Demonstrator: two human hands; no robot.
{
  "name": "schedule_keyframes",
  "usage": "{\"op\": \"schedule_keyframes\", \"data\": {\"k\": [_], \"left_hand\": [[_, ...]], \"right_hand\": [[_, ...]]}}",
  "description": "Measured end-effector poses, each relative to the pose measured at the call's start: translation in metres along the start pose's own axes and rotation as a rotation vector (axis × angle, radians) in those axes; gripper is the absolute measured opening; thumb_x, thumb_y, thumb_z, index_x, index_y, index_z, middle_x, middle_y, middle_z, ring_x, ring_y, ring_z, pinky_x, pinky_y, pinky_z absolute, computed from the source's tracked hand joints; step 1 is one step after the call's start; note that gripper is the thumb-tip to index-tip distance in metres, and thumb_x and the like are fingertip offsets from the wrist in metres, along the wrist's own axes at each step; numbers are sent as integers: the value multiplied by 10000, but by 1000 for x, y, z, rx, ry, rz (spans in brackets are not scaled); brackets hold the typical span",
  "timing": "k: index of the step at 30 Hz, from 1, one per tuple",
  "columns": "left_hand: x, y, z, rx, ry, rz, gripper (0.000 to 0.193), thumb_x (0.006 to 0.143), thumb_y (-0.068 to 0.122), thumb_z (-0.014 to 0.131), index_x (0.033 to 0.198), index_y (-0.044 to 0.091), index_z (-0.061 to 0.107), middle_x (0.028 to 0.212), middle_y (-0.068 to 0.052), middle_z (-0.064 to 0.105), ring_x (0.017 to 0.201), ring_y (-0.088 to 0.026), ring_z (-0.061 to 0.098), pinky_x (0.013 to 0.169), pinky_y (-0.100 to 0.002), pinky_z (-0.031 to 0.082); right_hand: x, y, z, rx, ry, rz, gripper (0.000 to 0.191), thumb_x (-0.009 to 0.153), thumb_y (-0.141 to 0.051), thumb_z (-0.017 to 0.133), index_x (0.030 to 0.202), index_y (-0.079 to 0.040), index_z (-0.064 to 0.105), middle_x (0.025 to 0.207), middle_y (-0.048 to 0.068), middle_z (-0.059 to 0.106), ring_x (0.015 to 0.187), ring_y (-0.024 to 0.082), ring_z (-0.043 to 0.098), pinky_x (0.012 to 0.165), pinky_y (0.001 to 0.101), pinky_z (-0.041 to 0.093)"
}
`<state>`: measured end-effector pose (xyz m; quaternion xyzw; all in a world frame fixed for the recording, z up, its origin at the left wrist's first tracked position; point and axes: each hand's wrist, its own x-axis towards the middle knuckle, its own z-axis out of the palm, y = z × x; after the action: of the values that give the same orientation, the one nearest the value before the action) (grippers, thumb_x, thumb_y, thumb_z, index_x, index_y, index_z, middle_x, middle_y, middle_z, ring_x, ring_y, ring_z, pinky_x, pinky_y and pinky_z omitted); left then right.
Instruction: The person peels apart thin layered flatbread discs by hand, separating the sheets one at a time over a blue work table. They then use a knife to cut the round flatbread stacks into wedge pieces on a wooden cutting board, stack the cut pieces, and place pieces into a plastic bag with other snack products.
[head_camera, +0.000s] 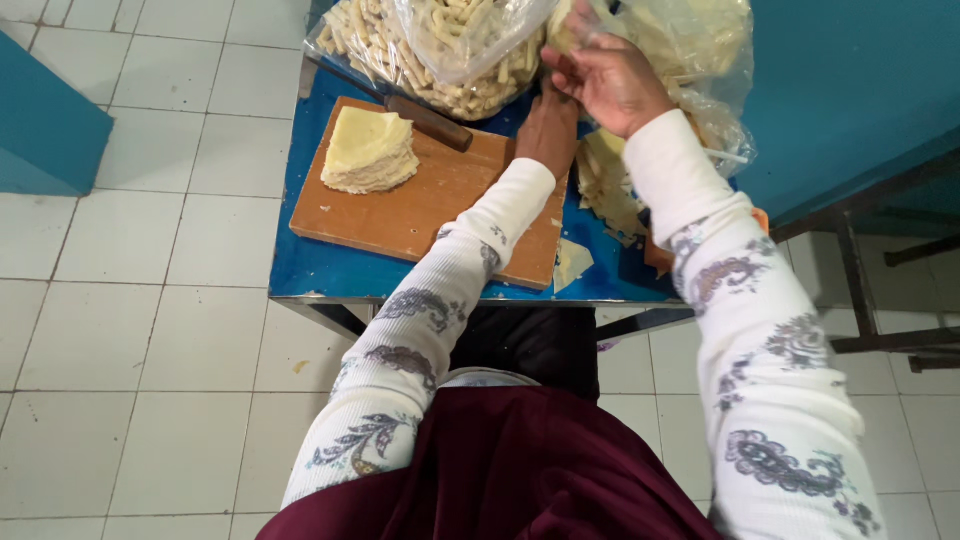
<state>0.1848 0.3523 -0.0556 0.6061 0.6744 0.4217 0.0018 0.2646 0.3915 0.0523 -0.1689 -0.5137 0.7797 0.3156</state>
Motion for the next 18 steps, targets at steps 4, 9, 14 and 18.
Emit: {"op": "schedule_keyframes", "data": {"k": [4, 9, 14, 18], "left_hand": [[6, -4, 1, -81, -50, 15, 268, 784, -53, 633, 1035, 28, 681, 1405, -213, 512, 1105, -435, 642, 900, -502, 549], [5, -6, 2, -253, -7, -64, 184, 858, 12, 663, 1040, 18, 691, 1273, -268, 584, 1028, -493, 640, 850, -547, 527], [10, -10, 3, -357, 84, -169, 211, 900, 44, 618, 1109, 34, 652, 1102, -260, 688, 1036, -480, 656, 830, -540, 549], [16, -6, 1, -231, 122, -226, 136, 1002, 156, 640, 1114, 83, 663, 1070, -237, 721, 1010, -478, 668, 843, -563, 536]], "right_hand": [[-16, -11, -16, 49, -25, -28, 613, 1029, -52, 586, 1595, -119, 360, 1552, 6, 517, 1335, 200, 614, 1072, 357, 512], [-6, 7, -18, 418, 98, -61, 534, 1002, -25, 592, 1519, 25, 469, 1451, 170, 566, 1267, 255, 611, 1073, 394, 531], [-24, 10, -8, 298, 100, -35, 194, 985, -14, 586, 1164, -5, 511, 1426, 61, 566, 1266, 267, 635, 1020, 399, 547], [-63, -26, -25, -325, 228, -52, 357, 985, -34, 576, 1340, -46, 602, 1416, 106, 607, 1126, 228, 645, 928, 344, 550]]}}
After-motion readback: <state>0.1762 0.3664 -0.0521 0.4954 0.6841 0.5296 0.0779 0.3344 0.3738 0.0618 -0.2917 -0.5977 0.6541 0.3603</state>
